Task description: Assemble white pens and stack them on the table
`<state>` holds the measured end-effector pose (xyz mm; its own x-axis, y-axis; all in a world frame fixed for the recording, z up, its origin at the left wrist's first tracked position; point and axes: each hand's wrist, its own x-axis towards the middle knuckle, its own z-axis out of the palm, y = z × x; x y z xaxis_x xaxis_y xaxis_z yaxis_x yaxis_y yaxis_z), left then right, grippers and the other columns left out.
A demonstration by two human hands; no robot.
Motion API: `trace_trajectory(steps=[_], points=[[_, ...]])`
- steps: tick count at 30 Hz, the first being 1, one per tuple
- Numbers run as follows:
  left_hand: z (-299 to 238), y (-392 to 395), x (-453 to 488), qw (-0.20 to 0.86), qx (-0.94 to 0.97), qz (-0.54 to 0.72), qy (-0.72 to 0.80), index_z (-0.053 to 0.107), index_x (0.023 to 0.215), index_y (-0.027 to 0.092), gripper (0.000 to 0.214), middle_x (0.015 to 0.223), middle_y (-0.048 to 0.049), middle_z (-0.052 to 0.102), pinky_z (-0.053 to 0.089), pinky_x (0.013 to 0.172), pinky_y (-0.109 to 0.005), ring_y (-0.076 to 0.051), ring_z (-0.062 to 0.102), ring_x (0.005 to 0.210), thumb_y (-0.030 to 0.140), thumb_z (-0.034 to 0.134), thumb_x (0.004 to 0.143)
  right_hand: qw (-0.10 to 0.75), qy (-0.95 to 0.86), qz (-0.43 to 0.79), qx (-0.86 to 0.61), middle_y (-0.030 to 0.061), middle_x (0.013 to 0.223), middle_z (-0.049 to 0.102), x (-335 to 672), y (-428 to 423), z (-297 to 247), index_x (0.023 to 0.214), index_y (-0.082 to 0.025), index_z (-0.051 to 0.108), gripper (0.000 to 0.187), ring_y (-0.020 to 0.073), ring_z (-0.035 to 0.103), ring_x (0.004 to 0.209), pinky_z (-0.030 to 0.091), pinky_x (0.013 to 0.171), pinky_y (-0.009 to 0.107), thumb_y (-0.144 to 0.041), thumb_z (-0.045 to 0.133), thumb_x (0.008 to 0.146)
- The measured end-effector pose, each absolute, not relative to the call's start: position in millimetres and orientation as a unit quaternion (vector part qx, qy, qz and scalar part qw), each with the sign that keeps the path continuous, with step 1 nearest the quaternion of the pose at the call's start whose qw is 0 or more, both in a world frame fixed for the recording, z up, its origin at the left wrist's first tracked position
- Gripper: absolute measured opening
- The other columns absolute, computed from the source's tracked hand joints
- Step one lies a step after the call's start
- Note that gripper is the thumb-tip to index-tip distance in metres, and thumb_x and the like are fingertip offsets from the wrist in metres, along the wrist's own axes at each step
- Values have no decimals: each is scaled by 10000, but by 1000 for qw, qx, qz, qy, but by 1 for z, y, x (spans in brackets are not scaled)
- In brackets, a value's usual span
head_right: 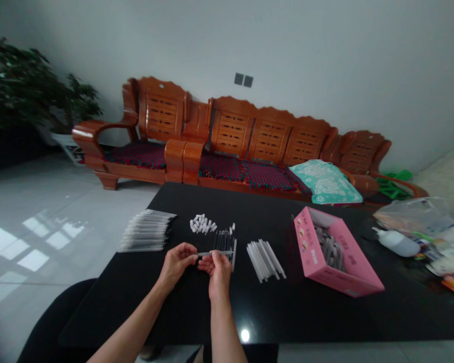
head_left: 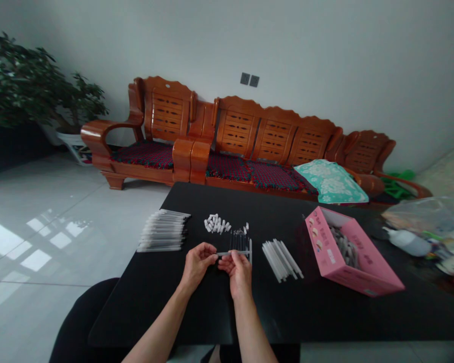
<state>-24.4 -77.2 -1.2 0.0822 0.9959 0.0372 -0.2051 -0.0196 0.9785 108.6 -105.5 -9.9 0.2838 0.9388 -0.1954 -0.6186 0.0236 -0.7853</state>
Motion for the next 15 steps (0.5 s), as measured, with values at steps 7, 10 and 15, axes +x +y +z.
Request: trace_trajectory(steps=[7,10,15], points=[[3,-79,-24,563,474,507,449,647,844,132,322,618,-16,624,427,414,-203,-123,557,483,424,696,717,689,-193,564,-413,44,614,711,108,-105,-11,850,-130,622,336,203,698,535,578,485,285,-395,771,705],[6,-79,-23,567,473,504,449,644,812,135,302,565,4,594,390,375,-191,-107,518,432,413,700,706,687,-194,564,-415,44,616,712,108,-105,-11,848,-131,624,331,197,696,531,577,487,280,-394,768,709],[7,-78,-24,572,471,529,413,671,870,136,314,759,-44,666,502,572,-220,-149,628,662,257,782,602,688,-191,566,-413,45,619,714,109,-106,-9,848,-130,624,316,192,698,539,581,500,276,-375,769,711]])
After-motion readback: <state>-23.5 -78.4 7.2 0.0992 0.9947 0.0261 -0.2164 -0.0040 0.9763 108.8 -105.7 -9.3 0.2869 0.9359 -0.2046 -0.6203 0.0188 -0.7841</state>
